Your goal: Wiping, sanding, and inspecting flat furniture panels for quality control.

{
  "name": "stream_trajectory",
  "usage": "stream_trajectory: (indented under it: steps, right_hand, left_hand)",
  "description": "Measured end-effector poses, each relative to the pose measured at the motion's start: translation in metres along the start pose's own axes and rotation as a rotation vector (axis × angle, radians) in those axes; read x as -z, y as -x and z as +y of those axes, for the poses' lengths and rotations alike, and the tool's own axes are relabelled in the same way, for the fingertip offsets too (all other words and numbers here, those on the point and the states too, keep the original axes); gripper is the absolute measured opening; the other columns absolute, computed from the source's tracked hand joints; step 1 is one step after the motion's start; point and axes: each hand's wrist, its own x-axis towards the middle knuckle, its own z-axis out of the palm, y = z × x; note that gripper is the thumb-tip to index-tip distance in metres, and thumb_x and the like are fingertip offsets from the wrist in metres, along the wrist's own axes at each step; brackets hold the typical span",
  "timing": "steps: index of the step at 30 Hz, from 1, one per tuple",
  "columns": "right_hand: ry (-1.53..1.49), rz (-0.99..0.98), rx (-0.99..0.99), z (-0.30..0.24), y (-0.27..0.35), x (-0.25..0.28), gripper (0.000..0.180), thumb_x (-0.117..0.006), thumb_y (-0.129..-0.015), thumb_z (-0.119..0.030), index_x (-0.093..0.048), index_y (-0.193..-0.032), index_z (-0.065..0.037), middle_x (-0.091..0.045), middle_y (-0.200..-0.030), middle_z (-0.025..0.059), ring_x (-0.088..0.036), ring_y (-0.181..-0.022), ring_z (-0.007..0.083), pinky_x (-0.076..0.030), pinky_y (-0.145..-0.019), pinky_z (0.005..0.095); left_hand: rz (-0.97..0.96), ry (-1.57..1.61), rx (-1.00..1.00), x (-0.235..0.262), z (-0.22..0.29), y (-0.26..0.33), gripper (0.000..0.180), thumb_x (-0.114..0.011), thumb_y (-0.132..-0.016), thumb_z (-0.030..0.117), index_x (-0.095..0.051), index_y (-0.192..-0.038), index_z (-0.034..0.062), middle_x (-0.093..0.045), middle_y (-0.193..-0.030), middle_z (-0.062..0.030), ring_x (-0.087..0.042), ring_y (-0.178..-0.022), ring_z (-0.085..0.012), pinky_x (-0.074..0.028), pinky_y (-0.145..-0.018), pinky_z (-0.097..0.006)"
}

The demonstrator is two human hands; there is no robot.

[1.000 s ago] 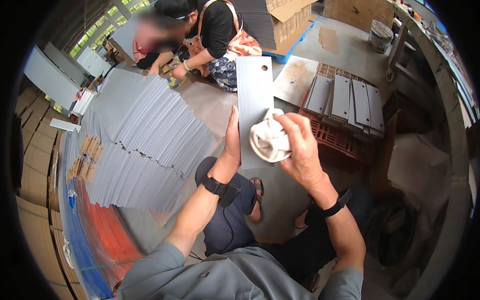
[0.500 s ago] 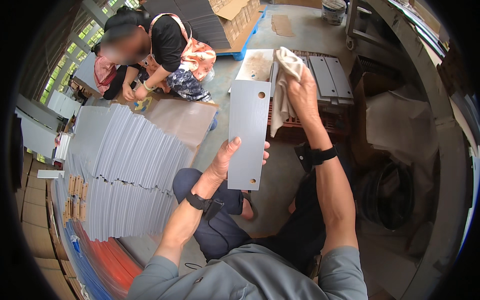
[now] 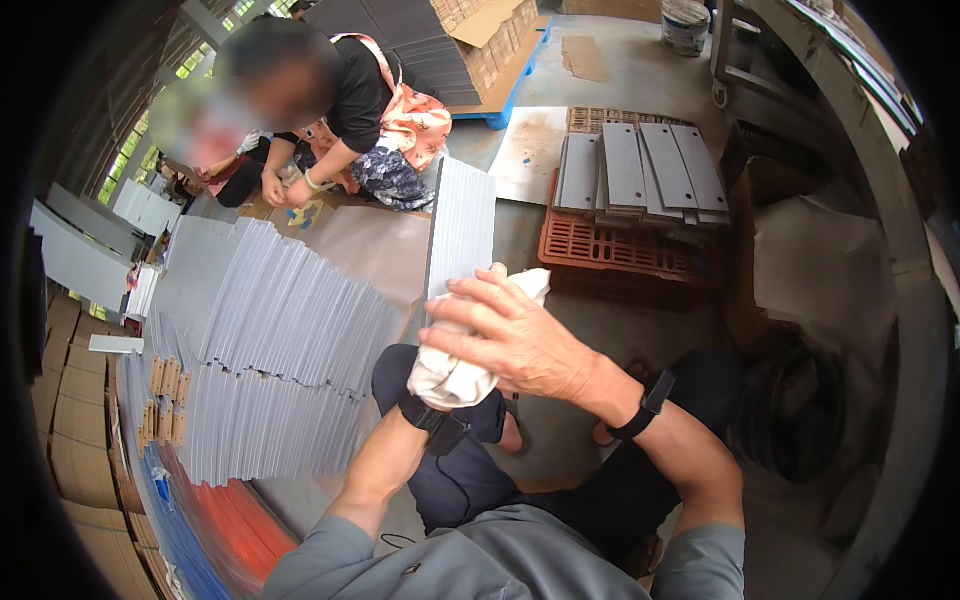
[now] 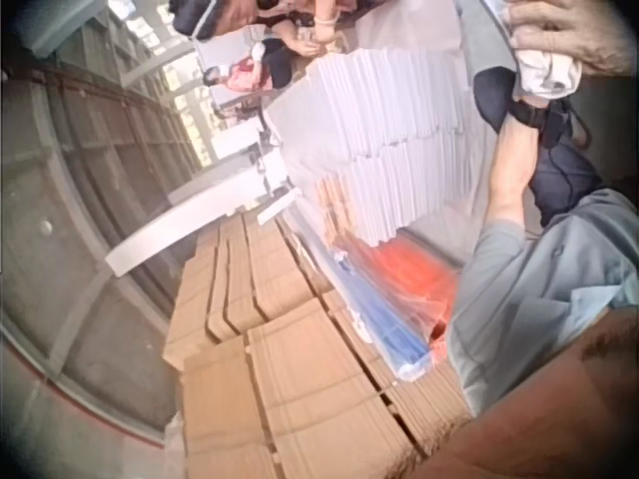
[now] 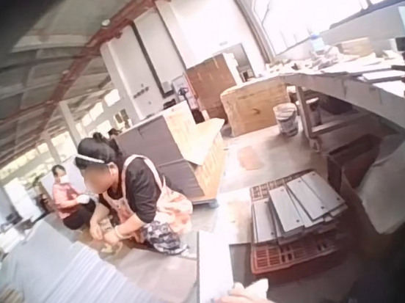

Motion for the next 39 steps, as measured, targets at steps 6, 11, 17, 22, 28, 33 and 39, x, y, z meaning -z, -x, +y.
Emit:
stream_trajectory:
  steps: [6, 11, 17, 22, 28, 33, 39]
  right_hand:
    - [0.296, 0.257, -0.445, 0.065, -0.003, 0.024, 0.067, -0.08, -0.078, -0.013, -0.059, -0.141, -0.021, -0.043, -0.152, 0.0151, -0.039, -0.142, 0.0444, -0.035, -0.117, 0.0599]
    - [-0.088, 0.577, -0.765, 0.113, 0.011, 0.039, 0.03, -0.069, -0.096, -0.021, -0.064, -0.12, -0.003, -0.074, -0.098, 0.0213, -0.072, -0.091, 0.0388, -0.055, -0.082, 0.0398]
    - [-0.033, 0.603, -0.817, 0.122, 0.023, 0.045, 0.029, -0.07, -0.096, -0.025, -0.065, -0.115, -0.004, -0.075, -0.096, 0.0194, -0.075, -0.09, 0.0345, -0.057, -0.079, 0.0394]
    - [0.259, 0.624, -0.657, 0.135, 0.035, 0.048, 0.035, -0.075, -0.092, -0.021, -0.068, -0.121, -0.005, -0.073, -0.109, 0.0178, -0.073, -0.1, 0.0309, -0.057, -0.086, 0.0391]
    - [0.296, 0.575, -0.535, 0.101, 0.025, 0.056, 0.044, -0.081, -0.081, -0.011, -0.07, -0.123, -0.01, -0.065, -0.107, 0.0106, -0.068, -0.1, 0.0289, -0.057, -0.085, 0.0385]
    - [0.13, 0.15, -0.322, 0.056, 0.026, 0.019, 0.045, -0.075, -0.07, 0.003, -0.07, -0.112, -0.011, -0.058, -0.096, 0.0084, -0.06, -0.093, 0.0275, -0.052, -0.081, 0.0407]
    - [-0.157, -0.377, -0.156, 0.021, 0.061, -0.004, 0.04, -0.078, -0.068, -0.002, -0.073, -0.106, -0.013, -0.059, -0.096, 0.0037, -0.063, -0.095, 0.0244, -0.056, -0.085, 0.0399]
  left_hand:
    - [0.184, -1.452, 0.185, 0.014, -0.041, -0.042, 0.03, -0.05, -0.107, 0.032, -0.051, -0.11, 0.0019, -0.053, -0.07, -0.0029, -0.054, -0.057, -0.016, -0.048, -0.056, -0.028]
    - [0.119, -1.409, 0.346, 0.023, -0.021, -0.04, 0.039, -0.049, -0.108, 0.033, -0.051, -0.123, -0.0034, -0.057, -0.071, -0.0058, -0.055, -0.054, -0.0168, -0.048, -0.052, -0.029]
    - [0.57, -1.746, -0.299, 0.015, -0.074, -0.054, 0.081, -0.04, -0.105, 0.063, -0.037, -0.154, -0.0012, -0.064, -0.117, -0.027, -0.071, -0.091, -0.0296, -0.062, -0.076, -0.041]
    - [0.476, -1.91, -0.187, 0.01, -0.06, -0.048, 0.087, -0.032, -0.102, 0.071, -0.041, -0.152, -0.0004, -0.061, -0.127, -0.0276, -0.069, -0.104, -0.0331, -0.062, -0.085, -0.047]
    - [0.408, -1.95, -0.337, -0.004, -0.054, -0.043, 0.087, -0.033, -0.102, 0.07, -0.046, -0.145, -0.0036, -0.062, -0.126, -0.0266, -0.069, -0.104, -0.0325, -0.061, -0.086, -0.046]
    - [0.362, -2.032, -0.633, -0.015, -0.068, -0.053, 0.087, -0.034, -0.102, 0.071, -0.048, -0.143, -0.0047, -0.063, -0.127, -0.0251, -0.069, -0.106, -0.0307, -0.061, -0.089, -0.044]
    - [0.161, -2.037, -0.671, -0.045, -0.061, -0.041, 0.09, -0.035, -0.1, 0.073, -0.043, -0.146, -0.0043, -0.06, -0.128, -0.0242, -0.068, -0.103, -0.0297, -0.061, -0.09, -0.043]
